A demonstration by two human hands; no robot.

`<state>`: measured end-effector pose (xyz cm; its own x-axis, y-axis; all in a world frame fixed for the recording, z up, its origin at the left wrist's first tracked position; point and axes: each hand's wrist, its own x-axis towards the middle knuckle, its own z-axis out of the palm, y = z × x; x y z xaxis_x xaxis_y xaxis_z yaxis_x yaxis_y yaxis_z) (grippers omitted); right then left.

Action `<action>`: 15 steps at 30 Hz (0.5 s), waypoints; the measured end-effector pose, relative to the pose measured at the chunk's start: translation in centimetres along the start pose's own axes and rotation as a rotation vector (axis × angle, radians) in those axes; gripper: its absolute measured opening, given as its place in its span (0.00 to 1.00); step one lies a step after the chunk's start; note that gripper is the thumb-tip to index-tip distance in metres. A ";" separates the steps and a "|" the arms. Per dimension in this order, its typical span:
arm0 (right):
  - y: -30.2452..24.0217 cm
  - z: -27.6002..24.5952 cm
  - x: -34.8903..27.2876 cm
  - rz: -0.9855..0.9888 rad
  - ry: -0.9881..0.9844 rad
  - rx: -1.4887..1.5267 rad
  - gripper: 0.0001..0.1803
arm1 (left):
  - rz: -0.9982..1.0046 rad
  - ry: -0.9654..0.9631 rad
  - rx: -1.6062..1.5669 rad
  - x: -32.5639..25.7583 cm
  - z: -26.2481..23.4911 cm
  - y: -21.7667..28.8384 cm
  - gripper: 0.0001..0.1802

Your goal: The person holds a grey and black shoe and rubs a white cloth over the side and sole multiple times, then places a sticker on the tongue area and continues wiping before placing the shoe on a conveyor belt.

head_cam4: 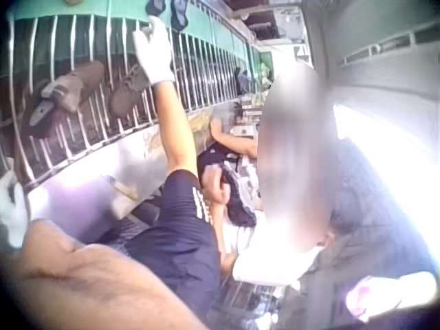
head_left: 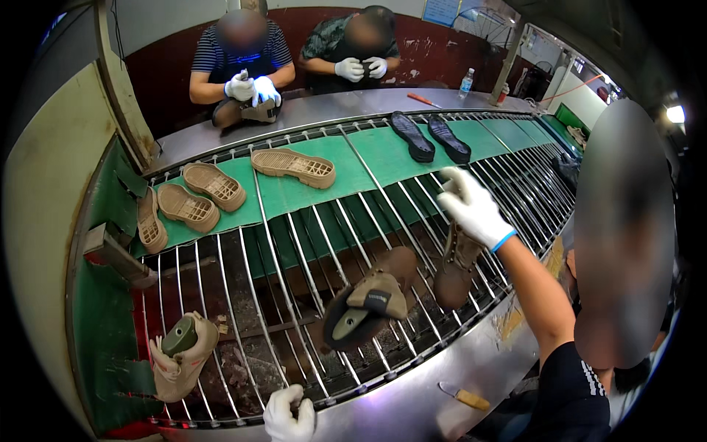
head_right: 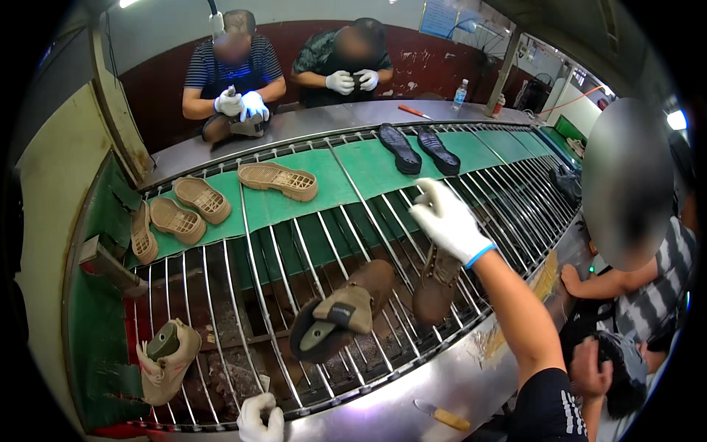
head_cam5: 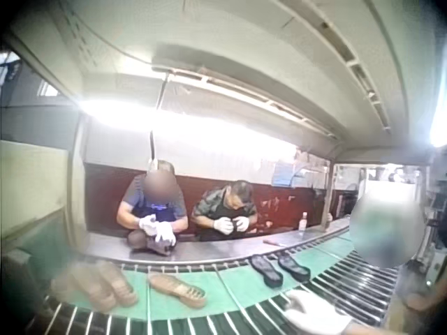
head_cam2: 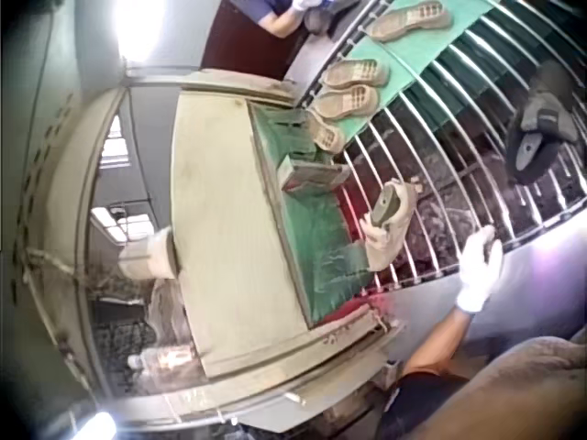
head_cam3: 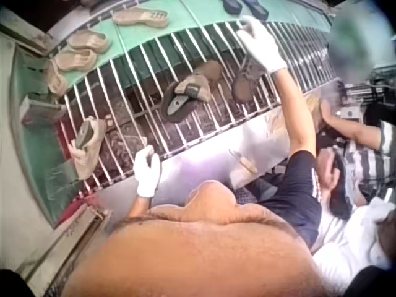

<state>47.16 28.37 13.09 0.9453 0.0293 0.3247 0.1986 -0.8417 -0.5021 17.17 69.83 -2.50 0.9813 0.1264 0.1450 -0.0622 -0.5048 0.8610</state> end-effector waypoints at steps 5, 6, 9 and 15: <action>16.2 -2.1 4.7 0.323 0.124 -0.067 0.35 | -0.067 -0.091 0.211 1.4 -0.3 1.7 0.16; 19.9 -2.3 4.6 0.348 0.123 -0.083 0.37 | -0.073 -0.093 0.228 1.5 -0.1 1.7 0.16; 24.9 -1.3 6.1 0.517 -0.046 -0.259 0.43 | -0.001 -0.092 0.307 1.4 0.2 0.4 0.18; 23.7 1.4 13.5 0.328 -0.267 -0.366 0.52 | -0.111 -0.091 0.440 1.5 1.0 0.9 0.22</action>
<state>64.98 9.57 4.40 0.9847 -0.1698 -0.0402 -0.1745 -0.9606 -0.2164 18.74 68.75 -2.02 0.9909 0.1348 0.0032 0.1082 -0.8092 0.5775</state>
